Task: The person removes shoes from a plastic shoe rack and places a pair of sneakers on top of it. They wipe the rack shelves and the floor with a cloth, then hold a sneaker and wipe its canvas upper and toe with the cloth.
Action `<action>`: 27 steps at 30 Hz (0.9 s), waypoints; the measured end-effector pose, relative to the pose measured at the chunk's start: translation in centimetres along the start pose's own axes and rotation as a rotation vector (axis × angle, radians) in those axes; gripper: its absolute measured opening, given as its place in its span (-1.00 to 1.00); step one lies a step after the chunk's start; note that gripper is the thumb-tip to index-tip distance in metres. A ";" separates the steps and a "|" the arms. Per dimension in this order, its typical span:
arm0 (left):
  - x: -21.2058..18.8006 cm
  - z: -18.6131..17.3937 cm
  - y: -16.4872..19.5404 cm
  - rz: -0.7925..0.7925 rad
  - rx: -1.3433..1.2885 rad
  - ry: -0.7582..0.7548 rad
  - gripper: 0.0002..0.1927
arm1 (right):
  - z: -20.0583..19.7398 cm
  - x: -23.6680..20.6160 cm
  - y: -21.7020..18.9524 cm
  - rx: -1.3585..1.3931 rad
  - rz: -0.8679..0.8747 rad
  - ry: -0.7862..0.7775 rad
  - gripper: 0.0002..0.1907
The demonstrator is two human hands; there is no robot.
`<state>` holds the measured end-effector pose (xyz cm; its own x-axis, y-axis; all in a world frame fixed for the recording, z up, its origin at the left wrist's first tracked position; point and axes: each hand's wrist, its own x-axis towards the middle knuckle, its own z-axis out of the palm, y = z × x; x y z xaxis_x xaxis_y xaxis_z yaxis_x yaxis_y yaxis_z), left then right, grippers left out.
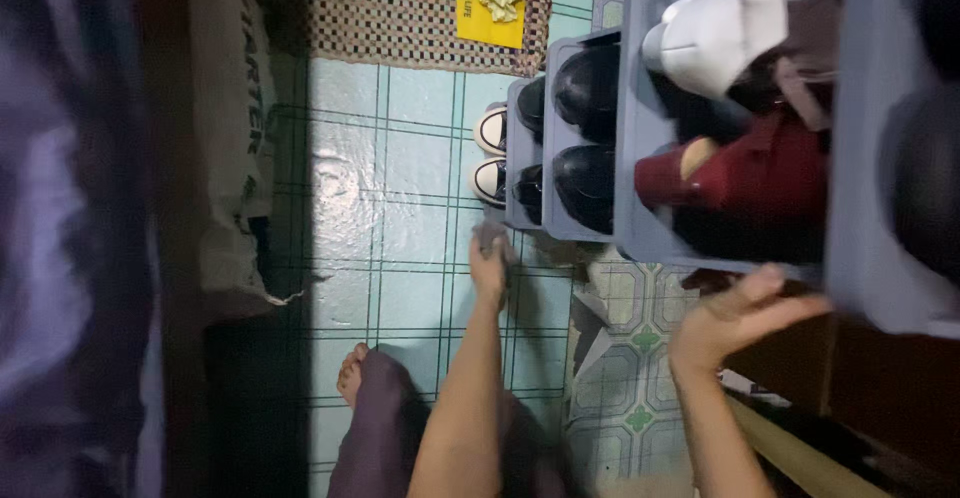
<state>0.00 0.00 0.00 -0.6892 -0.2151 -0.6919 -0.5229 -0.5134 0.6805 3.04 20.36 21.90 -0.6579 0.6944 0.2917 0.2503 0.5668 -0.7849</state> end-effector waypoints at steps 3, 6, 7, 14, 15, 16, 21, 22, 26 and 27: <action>3.0 2.9 0.4 0.279 0.440 0.134 -0.39 | 0.1 -0.5 1.2 -0.074 -0.131 -0.013 -0.23; 5.6 3.9 0.5 0.328 0.463 0.216 -0.46 | 0.3 -0.5 0.5 -0.120 -0.206 -0.009 -0.29; 6.3 4.3 1.0 0.357 0.487 0.190 -0.47 | 0.6 -0.3 0.1 -0.124 -0.191 -0.006 -0.29; 11.2 6.8 4.8 0.495 0.608 0.119 -0.53 | 1.7 -0.9 -4.0 0.067 -0.302 -0.039 -0.31; 12.1 7.4 5.1 0.504 0.630 0.138 -0.53 | 1.8 -0.7 -4.3 0.069 -0.288 -0.026 -0.30; 13.1 8.0 5.6 0.568 0.601 0.115 -0.53 | 1.7 -0.5 -4.8 0.035 -0.180 -0.006 -0.26; 17.6 10.0 8.1 0.610 0.641 0.065 -0.56 | 1.4 -0.5 -5.1 -0.009 -0.302 0.016 -0.37; 18.3 10.2 8.6 0.594 0.623 0.066 -0.55 | 1.6 -0.7 -4.9 0.008 -0.366 0.017 -0.41; 20.9 11.6 10.9 0.631 0.575 0.071 -0.51 | 1.7 -1.2 -4.0 0.001 -0.313 0.074 -0.42; 21.4 12.1 10.9 0.657 0.570 0.072 -0.51 | 1.5 -1.0 -3.5 -0.011 -0.284 0.088 -0.41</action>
<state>-26.54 -0.16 -4.47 -0.9162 -0.3833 -0.1170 -0.2146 0.2227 0.9510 1.83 17.02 23.53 -0.6389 0.5423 0.5456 0.0730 0.7488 -0.6588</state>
